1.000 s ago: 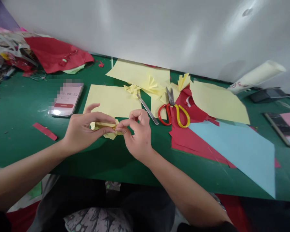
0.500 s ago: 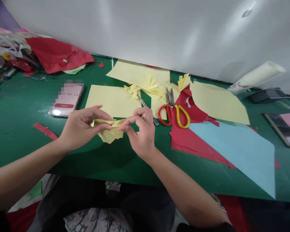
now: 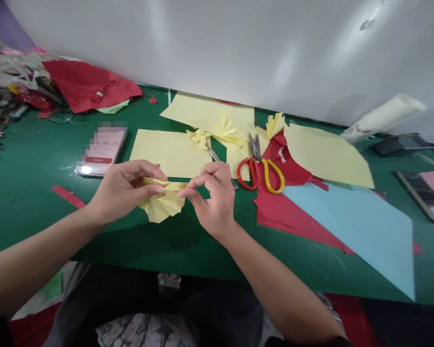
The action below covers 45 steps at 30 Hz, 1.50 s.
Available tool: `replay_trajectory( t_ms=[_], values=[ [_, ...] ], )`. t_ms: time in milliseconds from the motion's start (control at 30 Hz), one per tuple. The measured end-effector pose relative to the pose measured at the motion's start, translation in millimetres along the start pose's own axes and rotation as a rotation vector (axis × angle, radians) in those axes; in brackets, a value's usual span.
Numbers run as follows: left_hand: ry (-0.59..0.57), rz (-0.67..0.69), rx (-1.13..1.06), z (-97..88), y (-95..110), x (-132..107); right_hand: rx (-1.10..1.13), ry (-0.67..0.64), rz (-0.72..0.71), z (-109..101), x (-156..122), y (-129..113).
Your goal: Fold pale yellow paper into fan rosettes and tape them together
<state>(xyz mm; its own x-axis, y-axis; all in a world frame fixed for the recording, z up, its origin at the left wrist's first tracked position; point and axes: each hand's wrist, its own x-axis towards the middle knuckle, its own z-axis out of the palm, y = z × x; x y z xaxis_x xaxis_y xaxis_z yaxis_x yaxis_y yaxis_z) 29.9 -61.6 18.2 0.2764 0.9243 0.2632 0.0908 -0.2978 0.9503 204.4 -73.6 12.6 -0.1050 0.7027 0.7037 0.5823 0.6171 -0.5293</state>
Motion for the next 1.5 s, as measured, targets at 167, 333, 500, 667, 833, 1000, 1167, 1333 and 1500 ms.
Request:
replay_trajectory(
  t_ms=[167, 333, 500, 667, 833, 1000, 1167, 1333, 1500],
  values=[
    [0.048, 0.125, 0.14, 0.0, -3, 0, 0.123, 0.029, 0.039, 0, 0, 2],
    [0.097, 0.458, 0.438, -0.1, -6, 1, 0.434, -0.054, 0.413, 3, -1, 8],
    [0.12, 0.752, 0.639, 0.9, -9, 2, 0.575, -0.122, 0.618, 4, -1, 10],
    [0.114, 0.869, 0.746, -0.8, -15, 1, 0.591, -0.169, 0.689, 2, 4, 9],
    [0.071, 1.035, 0.854, -6.4, -15, 1, 0.725, -0.201, 0.908, 2, 7, 7],
    [0.033, 1.08, 0.887, -7.0, -15, 2, 0.829, -0.223, 0.877, 3, 7, 4],
    [0.16, 0.873, 0.766, -3.6, -19, 4, 0.855, -0.158, 0.826, 3, 7, 5],
    [0.162, 0.539, 0.503, -2.2, -17, 6, 0.875, -0.091, 0.84, 4, 6, 8],
    [0.083, 0.363, 0.481, -1.7, -13, 3, 0.813, -0.109, 0.788, 4, 4, 8]
  ],
)
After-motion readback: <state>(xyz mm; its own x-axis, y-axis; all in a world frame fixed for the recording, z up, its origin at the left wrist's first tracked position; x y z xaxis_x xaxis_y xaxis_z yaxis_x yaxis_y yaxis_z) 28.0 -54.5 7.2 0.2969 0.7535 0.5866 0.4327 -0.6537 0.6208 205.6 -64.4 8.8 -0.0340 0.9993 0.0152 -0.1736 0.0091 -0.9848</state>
